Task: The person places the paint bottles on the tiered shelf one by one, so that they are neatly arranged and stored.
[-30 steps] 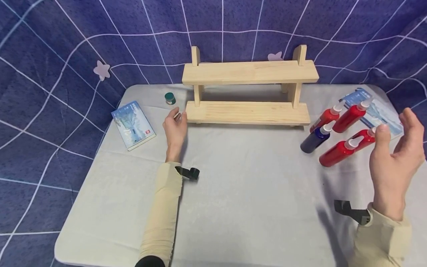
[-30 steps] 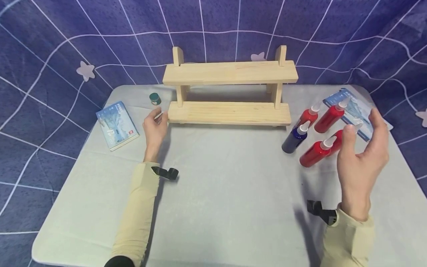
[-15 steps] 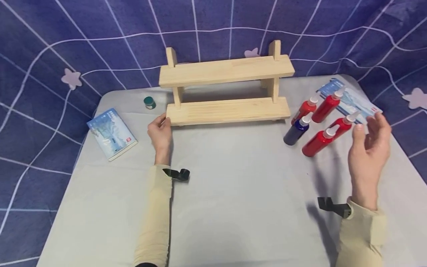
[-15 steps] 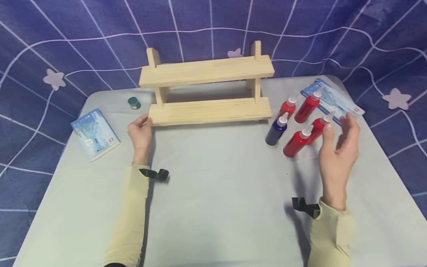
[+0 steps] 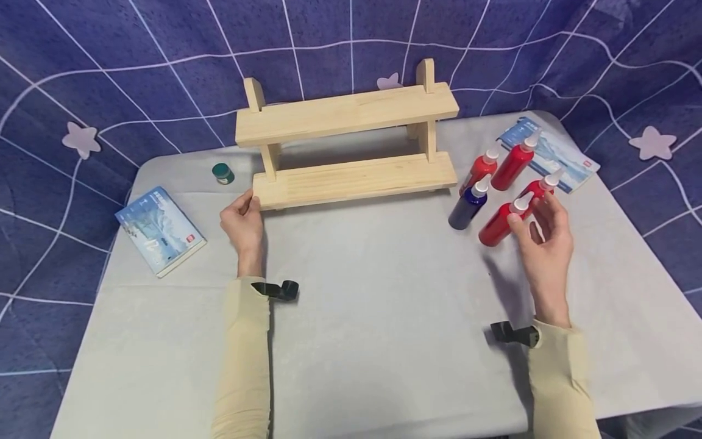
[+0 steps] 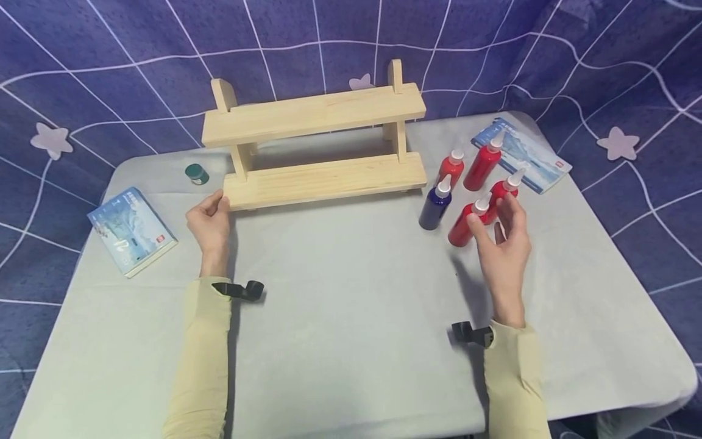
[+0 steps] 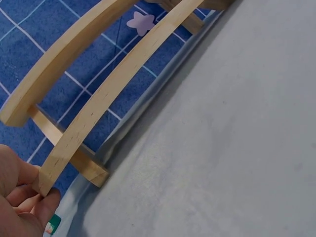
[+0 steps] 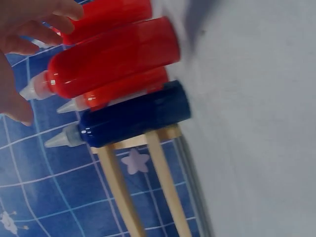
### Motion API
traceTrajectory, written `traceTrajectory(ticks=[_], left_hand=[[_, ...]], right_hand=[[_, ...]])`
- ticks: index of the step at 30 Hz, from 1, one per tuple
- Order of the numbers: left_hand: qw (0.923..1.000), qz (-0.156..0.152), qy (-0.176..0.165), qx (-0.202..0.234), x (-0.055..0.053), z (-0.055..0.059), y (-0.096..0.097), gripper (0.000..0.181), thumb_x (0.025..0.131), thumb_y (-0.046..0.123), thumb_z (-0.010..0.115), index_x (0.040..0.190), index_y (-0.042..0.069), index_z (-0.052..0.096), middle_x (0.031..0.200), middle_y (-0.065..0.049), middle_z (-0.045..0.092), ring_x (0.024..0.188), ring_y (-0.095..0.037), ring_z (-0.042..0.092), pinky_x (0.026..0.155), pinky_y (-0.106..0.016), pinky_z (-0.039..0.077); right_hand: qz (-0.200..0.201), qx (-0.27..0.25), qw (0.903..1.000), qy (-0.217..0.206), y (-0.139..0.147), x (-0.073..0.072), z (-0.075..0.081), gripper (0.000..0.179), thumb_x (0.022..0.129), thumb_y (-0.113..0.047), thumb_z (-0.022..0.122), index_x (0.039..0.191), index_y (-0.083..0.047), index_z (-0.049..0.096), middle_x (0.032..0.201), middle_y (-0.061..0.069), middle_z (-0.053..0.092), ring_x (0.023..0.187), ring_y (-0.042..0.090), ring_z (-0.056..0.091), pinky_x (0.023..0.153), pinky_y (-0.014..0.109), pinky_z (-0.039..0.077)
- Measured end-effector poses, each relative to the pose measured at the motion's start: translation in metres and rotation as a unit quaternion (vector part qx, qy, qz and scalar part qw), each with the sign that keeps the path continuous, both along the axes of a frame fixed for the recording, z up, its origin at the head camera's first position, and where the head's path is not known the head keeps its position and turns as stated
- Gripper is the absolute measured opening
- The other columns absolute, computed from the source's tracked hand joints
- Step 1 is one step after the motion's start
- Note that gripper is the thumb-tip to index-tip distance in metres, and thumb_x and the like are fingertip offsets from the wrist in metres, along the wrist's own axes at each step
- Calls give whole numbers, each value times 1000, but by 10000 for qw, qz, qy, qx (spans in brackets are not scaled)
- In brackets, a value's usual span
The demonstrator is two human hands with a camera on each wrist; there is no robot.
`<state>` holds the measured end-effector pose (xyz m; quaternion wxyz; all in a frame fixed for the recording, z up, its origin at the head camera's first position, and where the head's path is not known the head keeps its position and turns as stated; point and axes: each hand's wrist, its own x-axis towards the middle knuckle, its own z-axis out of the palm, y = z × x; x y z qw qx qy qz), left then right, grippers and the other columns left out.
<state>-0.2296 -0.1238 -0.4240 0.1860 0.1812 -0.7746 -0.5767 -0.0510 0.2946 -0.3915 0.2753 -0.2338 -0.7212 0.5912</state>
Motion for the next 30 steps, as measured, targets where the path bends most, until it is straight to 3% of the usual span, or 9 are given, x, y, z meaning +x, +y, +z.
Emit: traceTrajectory(ticks=[9, 19, 25, 30], left_hand=[[9999, -12, 25, 158, -1, 0, -1, 26, 93, 3, 62, 118, 4, 70, 117, -14, 69, 105, -16, 68, 86, -17, 54], [9998, 12, 31, 187, -1, 0, -2, 26, 94, 4, 62, 118, 4, 70, 117, -14, 69, 106, -16, 68, 87, -17, 54], [9999, -35, 44, 131, 0, 0, -3, 26, 94, 4, 61, 119, 3, 70, 118, -15, 68, 107, -18, 67, 88, -18, 54], [9998, -117, 124, 58, 2, 1, -2, 26, 94, 4, 62, 118, 1, 69, 117, -17, 68, 107, -21, 67, 88, -20, 55]], right_hand=[[218, 330, 9983, -432, -2, -5, -15, 71, 86, -11, 74, 148, -16, 41, 145, 10, 49, 128, 23, 51, 110, 34, 42], [99, 728, 9925, -981, -9, -12, -21, 58, 87, -17, 75, 140, -14, 52, 130, 8, 59, 117, 22, 58, 102, 34, 49], [-87, 905, 9898, -1093, -10, -15, -20, 44, 86, -19, 76, 127, -11, 62, 112, 0, 65, 106, 15, 63, 96, 26, 53], [-172, 915, 9887, -1177, -9, -8, -18, 42, 85, -23, 77, 123, -12, 66, 101, -10, 66, 92, -1, 63, 87, 15, 53]])
